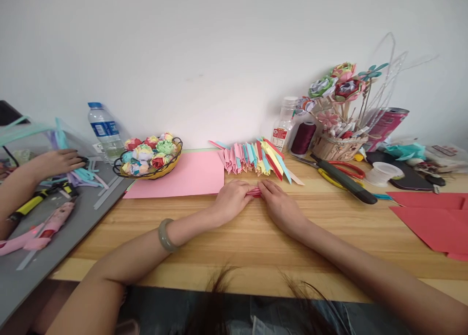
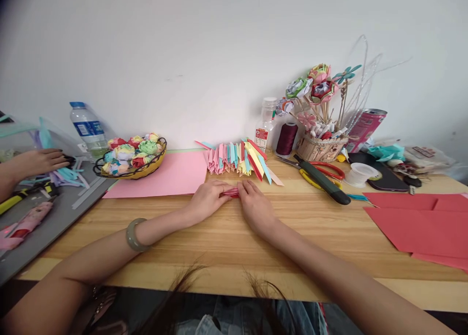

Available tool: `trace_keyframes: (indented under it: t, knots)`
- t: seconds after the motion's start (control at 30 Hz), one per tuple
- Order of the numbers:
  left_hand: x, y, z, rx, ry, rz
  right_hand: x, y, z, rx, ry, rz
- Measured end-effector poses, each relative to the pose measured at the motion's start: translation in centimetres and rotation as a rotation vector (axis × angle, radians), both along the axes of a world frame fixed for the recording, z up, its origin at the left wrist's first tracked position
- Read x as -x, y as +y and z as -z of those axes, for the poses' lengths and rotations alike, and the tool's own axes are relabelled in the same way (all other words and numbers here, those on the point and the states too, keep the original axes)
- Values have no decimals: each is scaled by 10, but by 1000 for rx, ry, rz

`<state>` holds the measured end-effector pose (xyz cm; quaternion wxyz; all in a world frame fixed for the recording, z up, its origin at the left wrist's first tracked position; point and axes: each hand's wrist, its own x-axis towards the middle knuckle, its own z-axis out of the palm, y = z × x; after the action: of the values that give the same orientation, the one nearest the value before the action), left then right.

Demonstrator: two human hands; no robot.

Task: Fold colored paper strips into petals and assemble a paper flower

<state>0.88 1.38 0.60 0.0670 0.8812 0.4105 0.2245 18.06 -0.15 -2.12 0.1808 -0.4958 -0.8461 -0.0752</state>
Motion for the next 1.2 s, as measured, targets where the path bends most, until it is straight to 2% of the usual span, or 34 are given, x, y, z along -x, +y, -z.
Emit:
trace_keyframes:
  t: [0.13, 0.33, 0.53, 0.67, 0.73, 0.97, 1.07, 1.2]
  knots:
    - [0, 0, 2, -11, -61, 20, -5, 1, 0, 7, 1, -30]
    - [1, 5, 7, 89, -196, -115, -9, 1, -6, 54, -11, -79]
    - [-6, 12, 8, 261, -412, -48, -10, 2, -14, -5, 35, -85]
    - [-6, 15, 10, 332, -493, -39, -21, 11, -18, 15, 132, -259]
    - [-5, 16, 10, 341, -474, -35, -28, 17, -20, 41, 139, -333]
    - [-2, 22, 9, 293, -354, 47, -37, 25, -21, -28, -72, -384]
    - [0, 21, 8, 211, -256, 65, -36, 24, -20, -73, -146, -394]
    - [2, 12, 6, 12, -66, 84, -35, 24, -19, -88, -146, -371]
